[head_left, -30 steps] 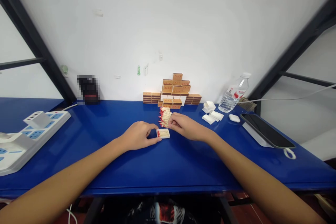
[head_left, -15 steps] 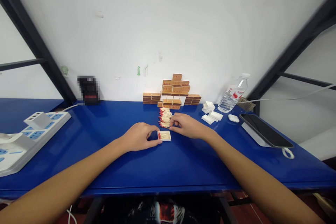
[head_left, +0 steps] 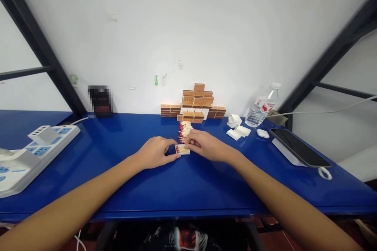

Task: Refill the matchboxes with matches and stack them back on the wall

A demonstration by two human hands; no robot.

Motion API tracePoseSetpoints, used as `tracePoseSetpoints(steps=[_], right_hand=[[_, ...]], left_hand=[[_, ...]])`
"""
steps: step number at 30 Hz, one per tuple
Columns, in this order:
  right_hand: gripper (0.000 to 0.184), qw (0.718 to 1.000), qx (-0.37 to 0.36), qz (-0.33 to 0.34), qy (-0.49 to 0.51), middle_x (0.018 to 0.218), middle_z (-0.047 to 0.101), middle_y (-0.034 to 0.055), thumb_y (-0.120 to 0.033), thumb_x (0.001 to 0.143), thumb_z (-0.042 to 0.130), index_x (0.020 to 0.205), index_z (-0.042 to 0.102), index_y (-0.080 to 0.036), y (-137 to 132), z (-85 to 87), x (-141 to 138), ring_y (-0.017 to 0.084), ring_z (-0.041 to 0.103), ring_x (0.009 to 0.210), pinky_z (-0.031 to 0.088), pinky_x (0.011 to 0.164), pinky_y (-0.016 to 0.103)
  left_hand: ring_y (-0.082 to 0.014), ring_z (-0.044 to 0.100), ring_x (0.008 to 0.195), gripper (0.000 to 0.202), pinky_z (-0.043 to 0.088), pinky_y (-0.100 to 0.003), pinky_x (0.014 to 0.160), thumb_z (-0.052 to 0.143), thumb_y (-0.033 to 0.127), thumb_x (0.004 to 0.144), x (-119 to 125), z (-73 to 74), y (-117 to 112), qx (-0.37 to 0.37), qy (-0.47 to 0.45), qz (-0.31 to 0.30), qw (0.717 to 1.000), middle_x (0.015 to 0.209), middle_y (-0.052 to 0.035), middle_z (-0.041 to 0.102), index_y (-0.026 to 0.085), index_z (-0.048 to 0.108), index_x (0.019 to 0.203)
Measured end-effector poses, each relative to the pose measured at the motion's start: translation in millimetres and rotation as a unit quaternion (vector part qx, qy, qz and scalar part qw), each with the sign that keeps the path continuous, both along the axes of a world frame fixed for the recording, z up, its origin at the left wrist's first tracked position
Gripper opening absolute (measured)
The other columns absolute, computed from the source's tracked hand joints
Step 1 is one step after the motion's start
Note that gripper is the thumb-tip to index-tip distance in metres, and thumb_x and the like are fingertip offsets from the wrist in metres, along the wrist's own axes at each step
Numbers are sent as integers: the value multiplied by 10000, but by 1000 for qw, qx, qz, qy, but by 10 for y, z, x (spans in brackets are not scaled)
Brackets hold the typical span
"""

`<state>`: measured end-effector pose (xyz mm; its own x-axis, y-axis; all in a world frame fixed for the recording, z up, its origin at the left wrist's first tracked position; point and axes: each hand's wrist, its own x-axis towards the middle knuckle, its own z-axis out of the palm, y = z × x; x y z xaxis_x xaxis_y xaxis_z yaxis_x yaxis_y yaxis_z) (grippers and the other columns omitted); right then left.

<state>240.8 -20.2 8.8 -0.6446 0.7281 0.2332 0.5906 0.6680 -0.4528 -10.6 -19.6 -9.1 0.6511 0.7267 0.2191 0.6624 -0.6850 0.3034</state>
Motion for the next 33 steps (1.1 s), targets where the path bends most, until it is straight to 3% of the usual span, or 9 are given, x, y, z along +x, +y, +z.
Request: tracePoseSetpoints(steps=[4,8,14,17,21,27,33], right_hand=[[45,1000,1,14,-19,884,572,19,-158,955,643,931,665,-189,-17,-32,-29,151,530,798,386,719,265],[82,999,-6,13,-41,868,565,14,-219,960,653,884,654,-189,6,-66,-11,146,512,765,374,700,271],[103,999,-7,20,-37,830,597,23,-241,952,659,865,668,-188,13,-6,23,159,521,750,381,684,277],[126,1000,6,-9,-14,805,608,22,-255,969,636,872,679,-186,30,11,39,154,528,729,381,679,272],[95,997,42,-58,-10,891,630,35,-256,975,633,939,687,-187,101,-62,81,152,549,767,381,698,264],[50,998,17,-49,-28,967,625,48,-205,958,650,982,688,-183,205,-215,116,156,563,817,393,711,256],[76,998,7,-54,-42,940,632,56,-214,973,627,921,653,-165,198,-201,95,158,558,798,391,695,258]], left_hand=[[-140,557,561,388,337,-261,577,648,530,934,11,22,-26,2,0,-15,1000,625,34,612,215,733,1143],[-136,557,555,377,348,-259,573,648,527,936,18,38,-48,1,-1,-31,1000,616,35,603,202,735,1108],[-137,555,545,366,332,-261,563,655,516,937,9,28,-39,2,-1,-37,999,614,37,606,219,733,1135],[-135,554,548,372,333,-262,571,659,514,936,6,29,-40,1,1,-38,999,618,37,609,215,735,1142],[-130,555,552,364,343,-259,577,671,507,927,10,52,-57,-15,-5,-57,998,606,38,602,203,744,1114],[-127,558,552,363,363,-259,587,676,492,919,16,62,-73,-14,-4,-80,997,592,43,593,194,743,1115],[-134,561,555,378,356,-262,580,650,525,933,12,42,-53,-9,-2,-73,997,609,30,608,194,743,1091]])
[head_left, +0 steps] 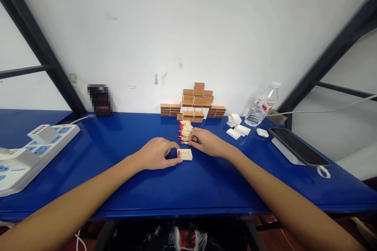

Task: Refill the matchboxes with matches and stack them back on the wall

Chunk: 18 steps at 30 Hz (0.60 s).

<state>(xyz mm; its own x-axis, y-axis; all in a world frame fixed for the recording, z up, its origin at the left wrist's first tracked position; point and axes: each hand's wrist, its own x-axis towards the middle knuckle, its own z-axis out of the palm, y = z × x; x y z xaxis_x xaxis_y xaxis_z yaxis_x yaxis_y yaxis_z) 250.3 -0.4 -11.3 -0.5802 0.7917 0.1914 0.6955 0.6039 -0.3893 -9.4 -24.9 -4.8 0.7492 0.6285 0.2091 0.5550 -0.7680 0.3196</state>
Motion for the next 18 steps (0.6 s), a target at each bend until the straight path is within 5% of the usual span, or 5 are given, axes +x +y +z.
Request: tracePoseSetpoints(steps=[18], right_hand=[[122,996,-49,-24,-68,961,651,80,-244,1000,593,924,655,-173,-14,116,152,194,583,829,422,728,290]], left_hand=[[-135,561,550,382,341,-261,567,641,533,939,-2,13,15,6,5,26,1000,617,30,612,203,744,1101]])
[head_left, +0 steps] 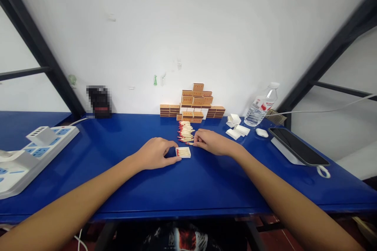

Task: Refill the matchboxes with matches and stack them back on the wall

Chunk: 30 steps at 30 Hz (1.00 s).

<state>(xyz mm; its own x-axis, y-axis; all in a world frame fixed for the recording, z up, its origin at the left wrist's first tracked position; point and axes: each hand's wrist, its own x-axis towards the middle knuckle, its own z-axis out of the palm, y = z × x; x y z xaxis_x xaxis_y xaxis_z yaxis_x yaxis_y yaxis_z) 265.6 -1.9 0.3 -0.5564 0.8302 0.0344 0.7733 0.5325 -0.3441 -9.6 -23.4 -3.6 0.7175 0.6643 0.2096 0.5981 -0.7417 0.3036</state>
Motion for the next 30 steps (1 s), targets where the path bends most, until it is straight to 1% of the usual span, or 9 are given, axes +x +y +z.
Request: tracePoseSetpoints(steps=[10,14,18,21,26,30], right_hand=[[134,1000,-2,1,-3,1003,635,86,-256,1021,547,943,628,-183,7,-20,24,199,602,861,465,784,311],[132,1000,-4,1,10,1021,628,84,-239,1026,530,949,620,-180,-26,27,3,199,593,877,459,799,316],[138,1000,5,13,28,1001,621,73,-249,1031,533,927,597,-186,-107,114,-60,191,572,854,444,771,307],[126,999,5,31,41,1003,624,68,-250,1035,541,936,588,-188,-185,149,-141,184,565,837,431,739,296],[78,998,3,57,31,985,631,64,-211,1031,552,966,587,-184,-284,119,-276,185,562,846,414,737,293],[34,997,17,71,39,973,635,53,-205,1013,586,990,602,-185,-293,89,-302,182,565,860,404,744,286]], left_hand=[[-135,555,552,382,345,-265,573,640,534,941,-2,-6,4,-1,2,0,1000,612,34,608,205,746,1105],[-140,566,565,376,347,-264,582,644,525,940,-3,-4,5,6,5,9,1000,630,27,622,206,746,1112],[-145,574,577,382,345,-264,586,641,525,941,-2,-1,4,6,1,18,1000,649,20,634,209,743,1131],[-146,572,575,381,336,-265,581,643,522,941,-2,-8,-7,9,-3,21,1000,642,24,630,219,739,1151],[-144,568,569,377,323,-264,573,648,530,937,-6,-34,-18,15,-11,19,1000,627,28,623,220,739,1131],[-140,555,561,368,318,-263,570,652,521,937,-7,-34,-8,14,-8,19,1000,627,28,620,207,740,1106]])
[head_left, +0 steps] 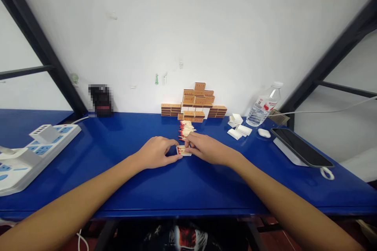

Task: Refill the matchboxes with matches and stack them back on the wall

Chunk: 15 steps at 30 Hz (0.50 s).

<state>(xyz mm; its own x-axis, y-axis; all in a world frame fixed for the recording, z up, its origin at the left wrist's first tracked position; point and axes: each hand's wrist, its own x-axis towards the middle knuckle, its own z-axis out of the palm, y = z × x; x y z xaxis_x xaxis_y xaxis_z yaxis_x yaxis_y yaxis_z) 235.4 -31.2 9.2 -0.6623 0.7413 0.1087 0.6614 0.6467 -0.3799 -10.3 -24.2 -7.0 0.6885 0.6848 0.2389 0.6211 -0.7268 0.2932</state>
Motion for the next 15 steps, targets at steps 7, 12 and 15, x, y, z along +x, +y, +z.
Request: tracePoseSetpoints(steps=[7,12,15], right_hand=[[36,1000,12,0,2,968,616,43,-215,969,655,962,635,-185,76,15,124,169,552,839,394,717,271],[60,1000,2,2,-6,963,608,50,-193,988,614,934,632,-174,94,10,127,168,550,828,407,724,275],[85,1000,-2,0,-7,974,612,55,-196,1006,591,930,621,-172,88,10,98,171,559,835,415,731,276]], left_hand=[[-136,549,553,367,309,-259,563,654,521,936,3,6,11,-3,-3,4,1000,618,33,609,210,740,1110],[-136,552,554,352,309,-260,563,665,509,929,1,3,15,-7,0,6,1000,603,40,599,213,745,1102],[-137,553,555,356,316,-261,568,667,513,928,2,4,19,-8,-1,5,1000,596,42,593,212,747,1101]])
